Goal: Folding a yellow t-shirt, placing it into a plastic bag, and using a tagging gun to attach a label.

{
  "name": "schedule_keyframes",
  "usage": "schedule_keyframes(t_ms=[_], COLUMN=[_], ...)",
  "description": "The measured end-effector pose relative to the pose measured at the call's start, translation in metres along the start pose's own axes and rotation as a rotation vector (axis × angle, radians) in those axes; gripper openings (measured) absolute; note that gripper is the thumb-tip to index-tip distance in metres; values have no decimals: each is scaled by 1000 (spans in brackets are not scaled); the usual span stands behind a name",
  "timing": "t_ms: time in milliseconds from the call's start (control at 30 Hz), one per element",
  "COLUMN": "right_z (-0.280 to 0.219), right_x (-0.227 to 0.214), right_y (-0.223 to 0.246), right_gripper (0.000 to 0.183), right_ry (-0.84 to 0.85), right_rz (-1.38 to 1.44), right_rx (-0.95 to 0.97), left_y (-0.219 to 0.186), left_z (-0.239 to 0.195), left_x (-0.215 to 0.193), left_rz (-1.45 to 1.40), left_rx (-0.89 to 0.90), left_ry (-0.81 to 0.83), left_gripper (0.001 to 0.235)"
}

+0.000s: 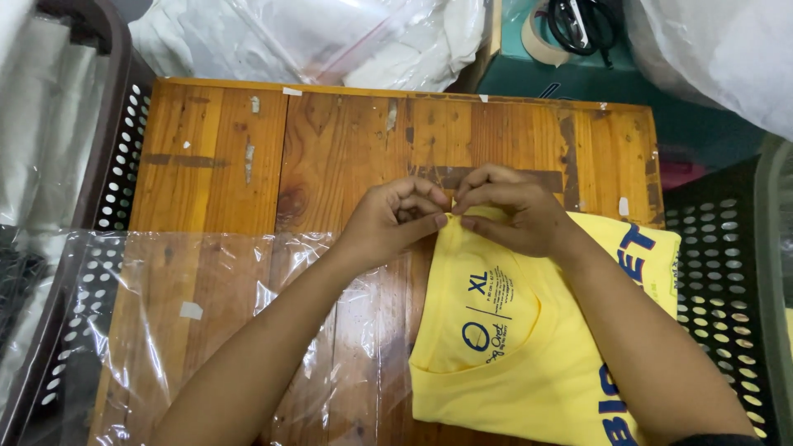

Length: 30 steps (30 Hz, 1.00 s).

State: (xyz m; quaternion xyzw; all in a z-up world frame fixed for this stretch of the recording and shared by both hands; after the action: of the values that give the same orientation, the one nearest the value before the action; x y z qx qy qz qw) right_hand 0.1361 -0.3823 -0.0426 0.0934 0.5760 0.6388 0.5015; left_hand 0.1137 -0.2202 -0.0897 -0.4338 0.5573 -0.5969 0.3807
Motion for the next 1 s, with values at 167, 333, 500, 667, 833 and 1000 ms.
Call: schedule_keyframes(t_ms=[167,333,500,667,833,1000], right_z=[0,-1,-2,-3,-4,-3], right_x=[0,3,3,1,2,4], right_y=[2,2,-1,-1,-1,-1], right_gripper=[9,8,8,10,11,10], right_ry=[-14,-4,-13,-27,-31,-50], right_rz=[-24,-29,-78,-159,-163,-137], right_rx=[-13,-17,-63,-71,-96,-111], left_y=[-2,-4,6,4,-8,-13], left_z=[-1,-3,1,-3,-2,-8], left_x=[2,2,0,1,4,7], left_rz=[-48,-56,-58,-121,-7,400], left_rx=[2,-25,-8,-30,30,174], left_ry=[-2,0,9,-18,-32,-37], left_gripper=[18,21,22,18,9,19])
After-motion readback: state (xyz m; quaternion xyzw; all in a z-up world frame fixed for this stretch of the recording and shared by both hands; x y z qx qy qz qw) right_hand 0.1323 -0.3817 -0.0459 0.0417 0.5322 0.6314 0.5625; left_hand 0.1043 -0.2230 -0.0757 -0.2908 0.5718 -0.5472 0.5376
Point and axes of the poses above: each hand's wrist, its own z-axis towards the middle knuckle, its own x-axis out of the palm, y = z × x, the point moved 3 cm from there along z, towards the middle knuckle, and after that the axes turned 2 degrees about z, right-handed, at the moved point
